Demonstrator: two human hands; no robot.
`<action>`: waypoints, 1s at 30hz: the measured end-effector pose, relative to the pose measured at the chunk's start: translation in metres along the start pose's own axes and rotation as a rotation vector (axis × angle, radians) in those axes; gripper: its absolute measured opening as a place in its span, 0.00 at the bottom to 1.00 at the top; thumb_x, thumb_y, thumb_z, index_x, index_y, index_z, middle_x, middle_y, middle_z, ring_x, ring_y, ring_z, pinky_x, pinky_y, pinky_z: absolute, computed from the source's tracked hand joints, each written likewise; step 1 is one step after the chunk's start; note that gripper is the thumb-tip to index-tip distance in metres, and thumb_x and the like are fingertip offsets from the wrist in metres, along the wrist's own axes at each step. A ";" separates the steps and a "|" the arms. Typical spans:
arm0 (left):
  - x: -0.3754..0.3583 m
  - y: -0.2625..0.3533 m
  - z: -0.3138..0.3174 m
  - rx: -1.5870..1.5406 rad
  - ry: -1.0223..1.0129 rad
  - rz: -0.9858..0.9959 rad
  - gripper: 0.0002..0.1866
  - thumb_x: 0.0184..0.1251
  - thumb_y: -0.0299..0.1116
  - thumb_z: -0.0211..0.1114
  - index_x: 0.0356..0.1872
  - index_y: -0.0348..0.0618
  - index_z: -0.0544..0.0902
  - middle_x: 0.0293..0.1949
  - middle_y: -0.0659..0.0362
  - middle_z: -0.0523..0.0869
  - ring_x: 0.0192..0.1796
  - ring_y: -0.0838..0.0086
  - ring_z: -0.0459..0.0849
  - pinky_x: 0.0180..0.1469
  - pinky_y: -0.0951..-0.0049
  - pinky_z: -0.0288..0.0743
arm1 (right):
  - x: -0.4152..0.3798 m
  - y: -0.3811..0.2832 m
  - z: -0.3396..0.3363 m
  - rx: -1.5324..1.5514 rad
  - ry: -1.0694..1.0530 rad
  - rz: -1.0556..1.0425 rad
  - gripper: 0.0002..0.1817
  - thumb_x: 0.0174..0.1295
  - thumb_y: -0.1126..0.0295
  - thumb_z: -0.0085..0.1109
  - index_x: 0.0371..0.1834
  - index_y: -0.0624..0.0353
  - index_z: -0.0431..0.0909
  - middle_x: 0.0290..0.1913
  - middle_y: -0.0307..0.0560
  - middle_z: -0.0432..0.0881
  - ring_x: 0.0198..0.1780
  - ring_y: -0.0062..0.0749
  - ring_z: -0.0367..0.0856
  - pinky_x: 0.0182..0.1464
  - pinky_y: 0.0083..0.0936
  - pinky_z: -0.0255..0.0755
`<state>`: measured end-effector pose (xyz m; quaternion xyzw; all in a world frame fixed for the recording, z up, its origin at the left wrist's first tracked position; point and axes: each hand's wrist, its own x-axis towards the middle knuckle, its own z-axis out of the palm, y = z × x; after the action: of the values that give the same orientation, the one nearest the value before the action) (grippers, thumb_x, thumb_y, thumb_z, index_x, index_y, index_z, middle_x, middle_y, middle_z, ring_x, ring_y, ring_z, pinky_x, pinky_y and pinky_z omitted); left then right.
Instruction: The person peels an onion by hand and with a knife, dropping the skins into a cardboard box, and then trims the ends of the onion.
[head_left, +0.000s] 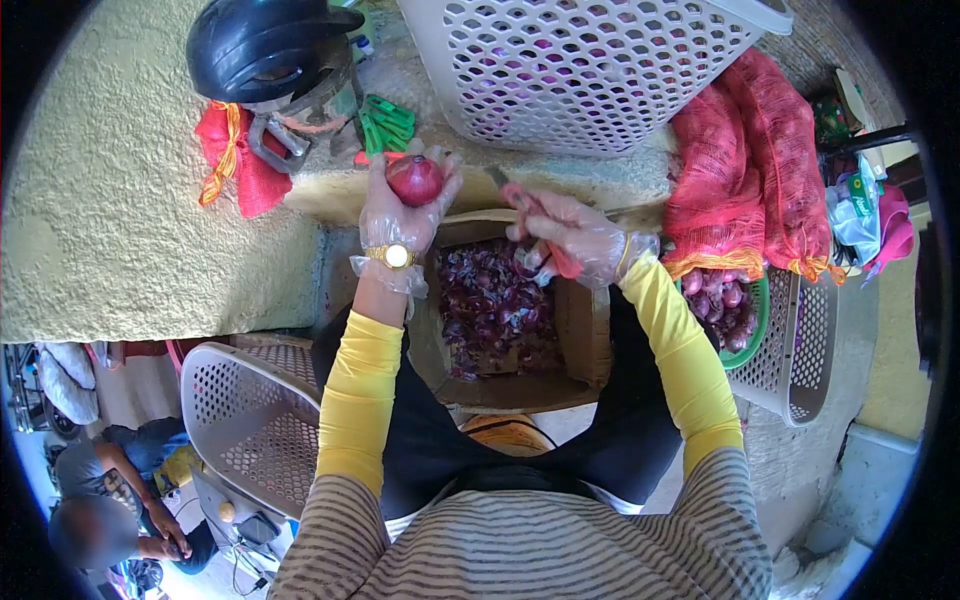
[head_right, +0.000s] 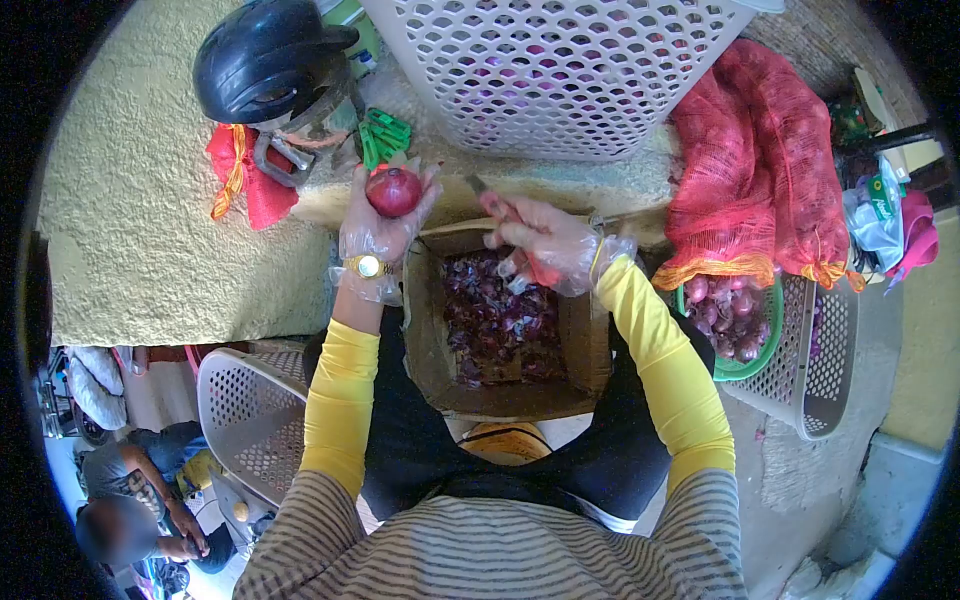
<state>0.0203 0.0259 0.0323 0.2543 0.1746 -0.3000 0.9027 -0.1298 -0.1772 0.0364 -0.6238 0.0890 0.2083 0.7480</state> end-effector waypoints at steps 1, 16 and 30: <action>0.000 0.000 0.000 0.009 0.024 0.001 0.29 0.81 0.56 0.51 0.64 0.40 0.75 0.64 0.43 0.78 0.68 0.46 0.76 0.70 0.40 0.68 | -0.002 -0.006 0.006 0.186 0.021 -0.058 0.32 0.80 0.59 0.51 0.82 0.50 0.53 0.46 0.36 0.76 0.30 0.14 0.76 0.31 0.15 0.76; 0.000 -0.018 0.005 0.100 0.040 -0.068 0.27 0.82 0.54 0.51 0.63 0.39 0.71 0.64 0.42 0.77 0.68 0.43 0.75 0.71 0.33 0.66 | 0.012 -0.004 0.019 -0.005 0.379 -0.246 0.21 0.79 0.51 0.52 0.43 0.58 0.82 0.22 0.25 0.65 0.21 0.11 0.60 0.22 0.17 0.53; 0.003 -0.028 0.000 0.019 -0.023 -0.188 0.26 0.81 0.52 0.54 0.63 0.38 0.71 0.63 0.38 0.75 0.66 0.36 0.74 0.69 0.31 0.69 | 0.014 -0.006 0.019 0.113 0.384 -0.254 0.14 0.82 0.59 0.45 0.51 0.56 0.76 0.25 0.30 0.71 0.23 0.15 0.67 0.27 0.15 0.68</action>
<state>0.0047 0.0052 0.0215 0.2422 0.1845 -0.3878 0.8700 -0.1169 -0.1571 0.0403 -0.6155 0.1621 -0.0152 0.7712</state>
